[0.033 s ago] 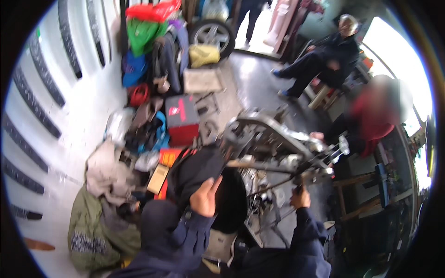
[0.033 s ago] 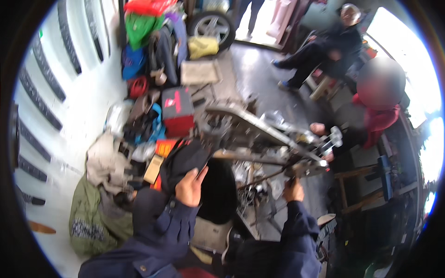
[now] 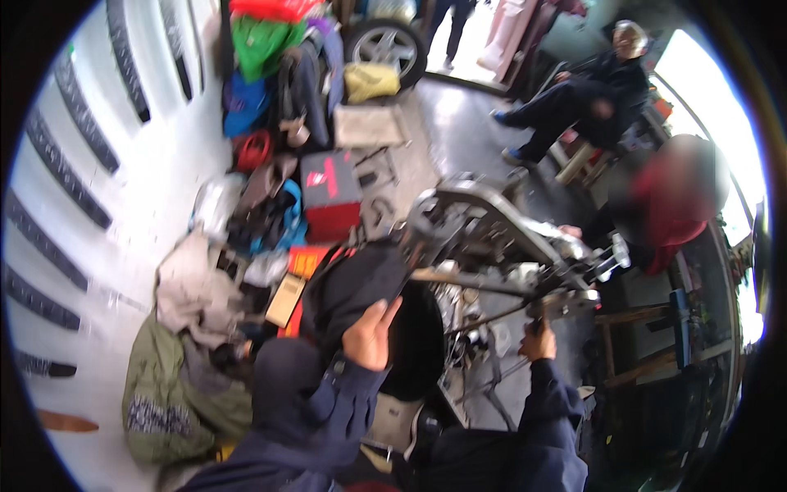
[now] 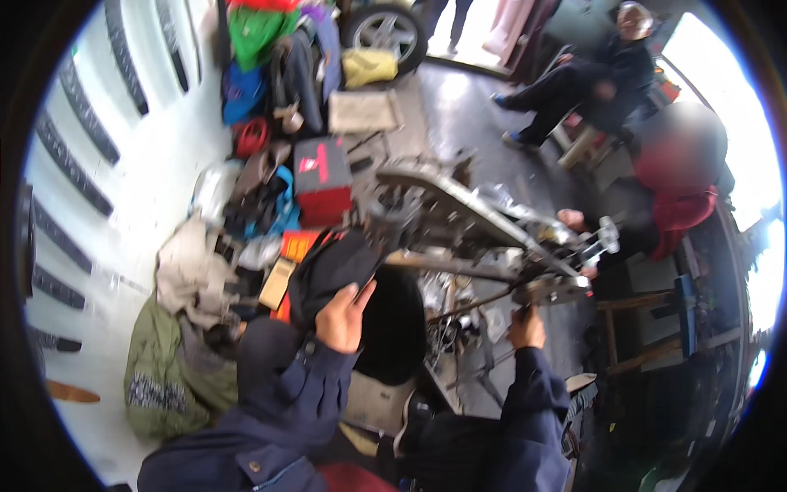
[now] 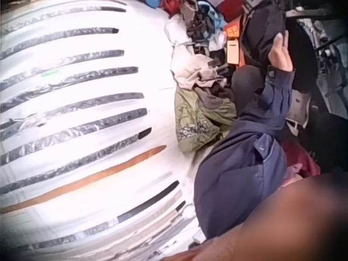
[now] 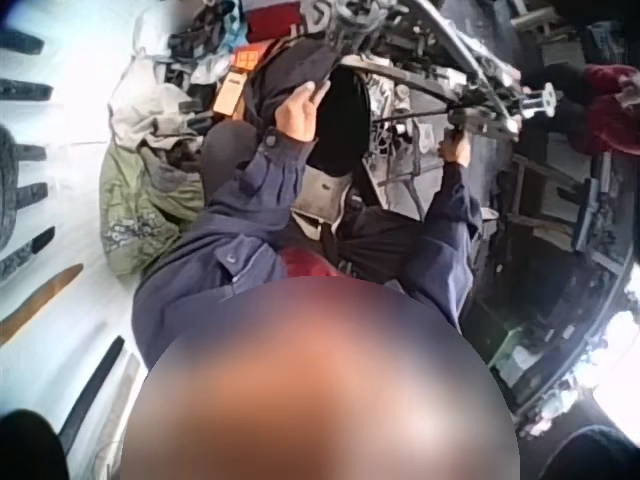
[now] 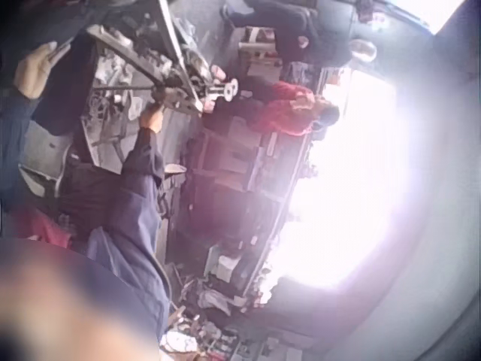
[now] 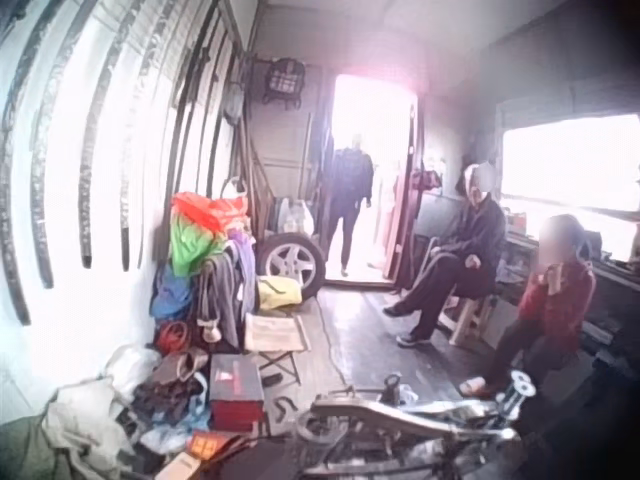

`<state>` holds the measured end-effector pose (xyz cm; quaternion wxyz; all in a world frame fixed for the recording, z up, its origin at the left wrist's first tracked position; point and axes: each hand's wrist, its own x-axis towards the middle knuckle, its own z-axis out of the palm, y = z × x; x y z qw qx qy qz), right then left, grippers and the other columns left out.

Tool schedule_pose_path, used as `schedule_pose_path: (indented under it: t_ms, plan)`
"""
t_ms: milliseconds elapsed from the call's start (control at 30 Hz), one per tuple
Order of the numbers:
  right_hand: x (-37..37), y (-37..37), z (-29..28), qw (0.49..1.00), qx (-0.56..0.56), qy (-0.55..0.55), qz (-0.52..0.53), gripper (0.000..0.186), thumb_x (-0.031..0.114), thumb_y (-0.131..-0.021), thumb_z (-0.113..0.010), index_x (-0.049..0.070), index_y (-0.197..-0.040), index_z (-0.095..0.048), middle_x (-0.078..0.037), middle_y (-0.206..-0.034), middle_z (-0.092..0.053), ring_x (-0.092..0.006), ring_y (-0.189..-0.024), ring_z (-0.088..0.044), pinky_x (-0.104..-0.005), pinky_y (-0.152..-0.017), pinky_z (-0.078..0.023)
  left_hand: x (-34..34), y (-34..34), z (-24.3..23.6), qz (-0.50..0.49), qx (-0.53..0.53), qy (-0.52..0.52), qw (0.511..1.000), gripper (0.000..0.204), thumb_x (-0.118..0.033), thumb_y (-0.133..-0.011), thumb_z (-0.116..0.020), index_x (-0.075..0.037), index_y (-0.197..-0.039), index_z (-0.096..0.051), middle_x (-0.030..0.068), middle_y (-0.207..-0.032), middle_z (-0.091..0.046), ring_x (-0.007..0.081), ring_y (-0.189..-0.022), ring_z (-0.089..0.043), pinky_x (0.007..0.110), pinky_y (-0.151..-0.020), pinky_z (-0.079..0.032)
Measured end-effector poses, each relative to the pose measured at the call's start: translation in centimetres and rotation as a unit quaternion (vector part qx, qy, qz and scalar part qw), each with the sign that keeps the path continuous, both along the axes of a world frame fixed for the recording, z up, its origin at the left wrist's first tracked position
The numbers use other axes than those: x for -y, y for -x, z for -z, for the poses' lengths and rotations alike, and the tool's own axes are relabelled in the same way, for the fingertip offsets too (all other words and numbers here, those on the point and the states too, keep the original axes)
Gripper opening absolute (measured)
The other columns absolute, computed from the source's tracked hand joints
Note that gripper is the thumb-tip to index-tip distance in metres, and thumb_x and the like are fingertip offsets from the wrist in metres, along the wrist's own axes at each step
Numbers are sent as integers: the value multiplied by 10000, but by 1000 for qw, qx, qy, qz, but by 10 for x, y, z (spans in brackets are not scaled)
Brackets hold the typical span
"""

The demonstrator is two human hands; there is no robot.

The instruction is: The person sews a black bag using a manual sewing machine, repeatedly positioning the fabric under the needle, operating the foot pedal, and trimming threads with scissors. The person adjusts the bag and continues stitching along its edges.

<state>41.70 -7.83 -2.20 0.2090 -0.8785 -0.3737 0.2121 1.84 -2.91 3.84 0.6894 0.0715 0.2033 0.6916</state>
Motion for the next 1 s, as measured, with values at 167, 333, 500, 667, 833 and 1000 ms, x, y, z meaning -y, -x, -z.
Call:
schedule_pose_path:
  t_ms: [167, 333, 500, 667, 833, 1000]
  plan:
    - [0, -3, 2, 985, -130, -112, 15, 237, 194, -960, -619, 17, -1105, -559, -113, -687, -652, -194, -483, -617, -331, -414, -483, 2, -1, -4, -2, 2, 35, 999, 126, 45, -937, -588, 17, -867, -689, 56, -924, -688, 155, -942, -657, 506, -1087, -478]
    - [0, 8, -13, 975, -195, -95, 36, 305, 273, -976, -590, 8, -1122, -555, -128, -696, -648, -210, -459, -624, -319, -390, -492, 2, -1, -8, 3, -23, 50, 998, 160, 47, -945, -575, 0, -825, -669, 27, -862, -650, 134, -891, -639, 519, -1096, -468]
    - [-2, 45, -53, 968, -222, -115, -27, 304, 298, -970, -613, 0, -1023, -576, -101, -681, -640, -171, -480, -607, -273, -427, -467, 2, -2, -6, -1, -35, 51, 998, 159, 52, -949, -564, 10, -837, -669, 28, -875, -643, 128, -895, -632, 519, -1103, -462]
    - [3, 30, -114, 955, -109, -276, -27, 182, 179, -1010, -596, 5, -1062, -607, -11, -699, -585, -70, -573, -536, -223, -488, -417, 2, -1, -9, 4, -53, 53, 997, 151, 50, -952, -551, 29, -869, -675, 47, -935, -667, 136, -946, -642, 513, -1110, -456]
    - [14, -60, -101, 949, 1, -312, 35, 93, 97, -993, -531, 45, -1036, -595, 8, -681, -518, -78, -555, -504, -242, -495, -397, -3, 1, -6, 17, -55, 40, 998, 150, 40, -959, -540, 39, -911, -682, 64, -1003, -686, 149, -994, -649, 511, -1118, -446]
    - [12, -59, -27, 977, -90, -165, 104, 45, 123, -989, -579, 92, -1000, -548, -8, -607, -492, -118, -463, -507, -284, -392, -381, -5, 5, -4, 33, -65, 43, 996, 153, 34, -965, -532, 43, -938, -682, 73, -1030, -690, 153, -1012, -649, 508, -1119, -446]
